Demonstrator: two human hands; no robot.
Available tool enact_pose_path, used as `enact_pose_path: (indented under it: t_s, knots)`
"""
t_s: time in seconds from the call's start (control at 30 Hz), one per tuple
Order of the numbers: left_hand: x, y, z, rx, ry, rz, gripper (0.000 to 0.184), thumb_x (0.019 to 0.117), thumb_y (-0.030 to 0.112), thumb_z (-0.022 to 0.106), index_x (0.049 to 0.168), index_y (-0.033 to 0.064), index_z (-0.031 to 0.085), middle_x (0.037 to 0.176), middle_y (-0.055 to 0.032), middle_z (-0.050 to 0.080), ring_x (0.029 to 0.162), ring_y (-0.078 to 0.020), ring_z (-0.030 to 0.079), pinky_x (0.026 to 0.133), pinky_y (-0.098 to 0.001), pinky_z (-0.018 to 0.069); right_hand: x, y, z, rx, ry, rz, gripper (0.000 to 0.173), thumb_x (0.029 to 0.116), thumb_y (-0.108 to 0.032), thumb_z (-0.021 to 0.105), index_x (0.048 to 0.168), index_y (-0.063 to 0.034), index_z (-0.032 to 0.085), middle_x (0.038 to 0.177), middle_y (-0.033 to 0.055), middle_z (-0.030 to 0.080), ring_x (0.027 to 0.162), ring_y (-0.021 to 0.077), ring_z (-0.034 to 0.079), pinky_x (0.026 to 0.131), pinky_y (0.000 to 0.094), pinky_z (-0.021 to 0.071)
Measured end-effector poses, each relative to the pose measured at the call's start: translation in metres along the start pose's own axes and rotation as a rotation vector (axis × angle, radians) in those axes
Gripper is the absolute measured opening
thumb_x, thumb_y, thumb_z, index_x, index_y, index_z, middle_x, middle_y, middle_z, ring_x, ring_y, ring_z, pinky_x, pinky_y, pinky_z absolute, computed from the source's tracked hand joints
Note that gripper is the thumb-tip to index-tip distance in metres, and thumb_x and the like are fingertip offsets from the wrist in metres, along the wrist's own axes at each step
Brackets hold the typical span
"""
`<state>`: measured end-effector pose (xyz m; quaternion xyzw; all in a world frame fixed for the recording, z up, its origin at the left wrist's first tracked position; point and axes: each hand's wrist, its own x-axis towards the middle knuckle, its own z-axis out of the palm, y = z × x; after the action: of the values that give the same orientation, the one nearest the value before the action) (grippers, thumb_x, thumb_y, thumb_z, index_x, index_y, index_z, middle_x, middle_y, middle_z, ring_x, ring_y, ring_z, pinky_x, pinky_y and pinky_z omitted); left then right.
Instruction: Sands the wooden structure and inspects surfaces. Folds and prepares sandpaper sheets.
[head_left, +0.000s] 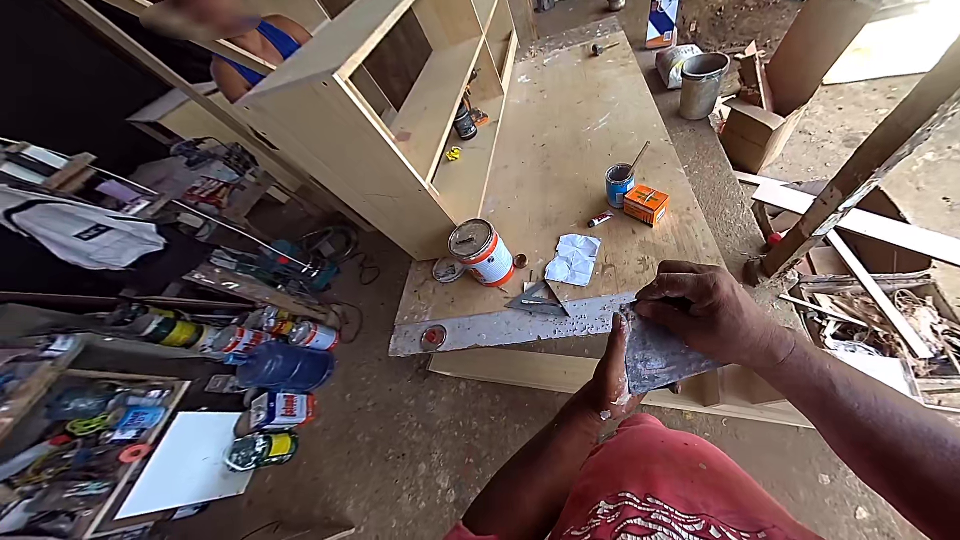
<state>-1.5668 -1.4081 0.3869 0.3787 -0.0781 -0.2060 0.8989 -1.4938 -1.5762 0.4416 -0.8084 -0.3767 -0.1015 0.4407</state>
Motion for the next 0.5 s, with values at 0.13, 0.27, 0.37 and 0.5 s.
enact_pose_path:
  t_s: [0.13, 0.27, 0.37, 0.5]
  knots:
    - [0.000, 0.007, -0.004, -0.102, 0.014, -0.024, 0.076, 0.0813, 0.080, 0.060, 0.128, 0.0202, 0.062, 0.114, -0.0060, 0.072, 0.101, -0.0203, 0.071, 0.083, -0.0390, 0.0603, 0.003, 0.007, -0.012, 0.285, 0.000, -0.095, 0.011, 0.0939, -0.016, 0.069, 0.093, -0.0065, 0.075, 0.084, -0.0019, 0.065, 0.073, 0.0039, 0.062, 0.064, 0.0206, 0.0549]
    - [-0.001, 0.028, -0.015, -0.304, -0.008, 0.035, 0.072, 0.0840, 0.071, 0.065, 0.129, 0.0138, 0.065, 0.124, -0.0166, 0.068, 0.114, -0.0314, 0.067, 0.095, -0.0489, 0.0565, -0.009, 0.018, -0.040, 0.265, 0.134, -0.005, 0.009, 0.0959, -0.016, 0.068, 0.096, -0.0072, 0.071, 0.088, -0.0030, 0.066, 0.071, 0.0015, 0.062, 0.062, 0.0169, 0.0547]
    - [-0.004, 0.027, -0.019, -0.350, -0.016, 0.095, 0.066, 0.0798, 0.062, 0.074, 0.123, 0.0125, 0.068, 0.121, -0.0167, 0.069, 0.112, -0.0316, 0.068, 0.093, -0.0501, 0.0568, -0.024, 0.016, -0.035, -0.004, 0.144, 0.176, 0.015, 0.0932, -0.032, 0.069, 0.093, -0.0168, 0.073, 0.086, -0.0069, 0.066, 0.069, 0.0021, 0.061, 0.060, 0.0242, 0.0542]
    - [-0.002, 0.020, -0.008, -0.365, 0.145, 0.106, 0.082, 0.0735, 0.078, 0.068, 0.125, 0.0138, 0.065, 0.118, -0.0165, 0.070, 0.107, -0.0305, 0.069, 0.087, -0.0494, 0.0585, -0.031, 0.001, -0.021, -0.281, 0.113, 0.373, 0.022, 0.0935, -0.041, 0.066, 0.096, -0.0204, 0.073, 0.083, -0.0053, 0.065, 0.067, 0.0123, 0.061, 0.057, 0.0445, 0.0508]
